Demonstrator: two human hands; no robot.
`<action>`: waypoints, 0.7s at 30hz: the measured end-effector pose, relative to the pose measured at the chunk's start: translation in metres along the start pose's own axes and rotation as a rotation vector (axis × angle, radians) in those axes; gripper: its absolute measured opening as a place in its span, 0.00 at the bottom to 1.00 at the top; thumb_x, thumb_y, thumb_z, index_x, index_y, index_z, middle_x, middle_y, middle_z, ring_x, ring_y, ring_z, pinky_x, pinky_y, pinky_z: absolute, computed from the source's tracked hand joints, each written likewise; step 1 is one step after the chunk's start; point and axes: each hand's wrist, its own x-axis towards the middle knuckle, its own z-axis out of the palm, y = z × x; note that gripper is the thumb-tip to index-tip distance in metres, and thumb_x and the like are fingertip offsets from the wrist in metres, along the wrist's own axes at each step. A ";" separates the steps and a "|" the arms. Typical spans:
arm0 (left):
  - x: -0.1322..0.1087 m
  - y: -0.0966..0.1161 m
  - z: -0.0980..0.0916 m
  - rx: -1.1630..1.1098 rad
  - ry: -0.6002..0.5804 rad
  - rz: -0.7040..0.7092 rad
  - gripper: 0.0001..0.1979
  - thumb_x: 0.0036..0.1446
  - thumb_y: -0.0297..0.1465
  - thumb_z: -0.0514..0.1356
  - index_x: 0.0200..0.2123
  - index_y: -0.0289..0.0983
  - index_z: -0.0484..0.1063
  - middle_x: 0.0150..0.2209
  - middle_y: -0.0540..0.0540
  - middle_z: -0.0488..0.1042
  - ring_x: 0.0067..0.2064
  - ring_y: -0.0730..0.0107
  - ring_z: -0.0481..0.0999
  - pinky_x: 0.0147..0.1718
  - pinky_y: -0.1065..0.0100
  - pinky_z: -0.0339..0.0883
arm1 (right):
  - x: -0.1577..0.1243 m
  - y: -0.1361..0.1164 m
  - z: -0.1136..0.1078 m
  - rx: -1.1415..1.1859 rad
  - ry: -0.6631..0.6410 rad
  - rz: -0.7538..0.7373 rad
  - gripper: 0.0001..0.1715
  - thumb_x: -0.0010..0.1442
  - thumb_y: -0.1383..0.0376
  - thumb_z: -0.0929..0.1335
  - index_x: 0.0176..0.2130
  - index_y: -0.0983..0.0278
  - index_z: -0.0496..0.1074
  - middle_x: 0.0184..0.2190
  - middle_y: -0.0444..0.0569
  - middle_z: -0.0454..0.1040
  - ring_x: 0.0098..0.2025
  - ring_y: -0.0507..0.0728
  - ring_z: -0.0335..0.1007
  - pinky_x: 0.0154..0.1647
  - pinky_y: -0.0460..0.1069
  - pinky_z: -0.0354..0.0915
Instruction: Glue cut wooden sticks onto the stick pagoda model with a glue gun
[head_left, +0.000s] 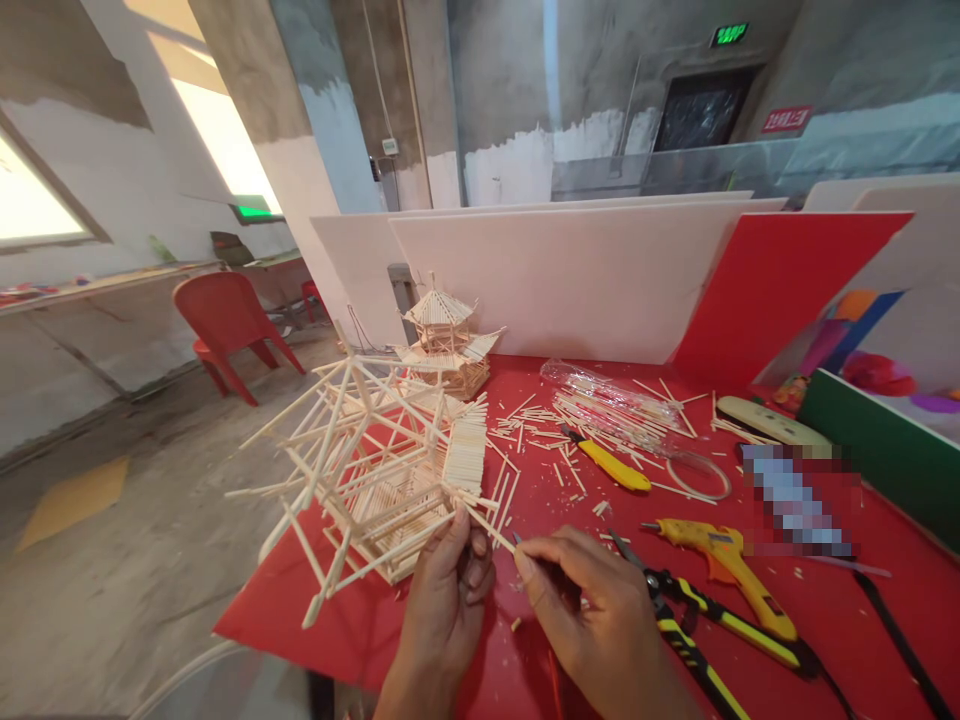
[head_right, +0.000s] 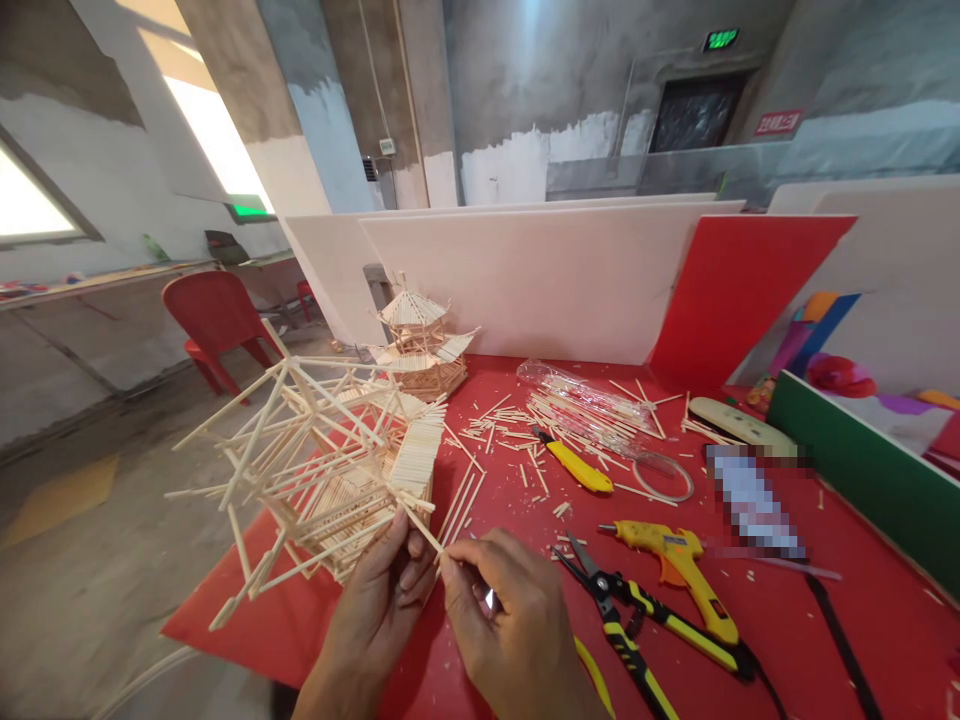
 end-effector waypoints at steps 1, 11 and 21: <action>0.000 0.000 0.001 0.004 0.001 0.003 0.20 0.48 0.39 0.72 0.23 0.34 0.65 0.20 0.55 0.67 0.17 0.87 0.53 0.14 0.80 0.44 | 0.000 0.000 0.000 -0.001 -0.004 0.004 0.05 0.65 0.67 0.66 0.38 0.61 0.74 0.28 0.45 0.74 0.28 0.51 0.71 0.31 0.45 0.66; 0.000 0.001 0.001 0.005 -0.013 0.000 0.21 0.48 0.42 0.71 0.23 0.34 0.66 0.20 0.54 0.67 0.16 0.87 0.53 0.14 0.80 0.45 | 0.000 0.000 -0.001 -0.018 -0.019 -0.005 0.06 0.64 0.66 0.66 0.37 0.62 0.74 0.26 0.45 0.74 0.27 0.52 0.71 0.29 0.45 0.66; -0.002 0.005 0.005 -0.015 0.032 -0.051 0.22 0.44 0.41 0.74 0.24 0.34 0.65 0.19 0.56 0.66 0.16 0.87 0.54 0.13 0.81 0.46 | -0.004 -0.001 0.001 0.000 -0.040 -0.008 0.06 0.63 0.66 0.66 0.39 0.61 0.74 0.29 0.46 0.76 0.28 0.52 0.73 0.30 0.44 0.67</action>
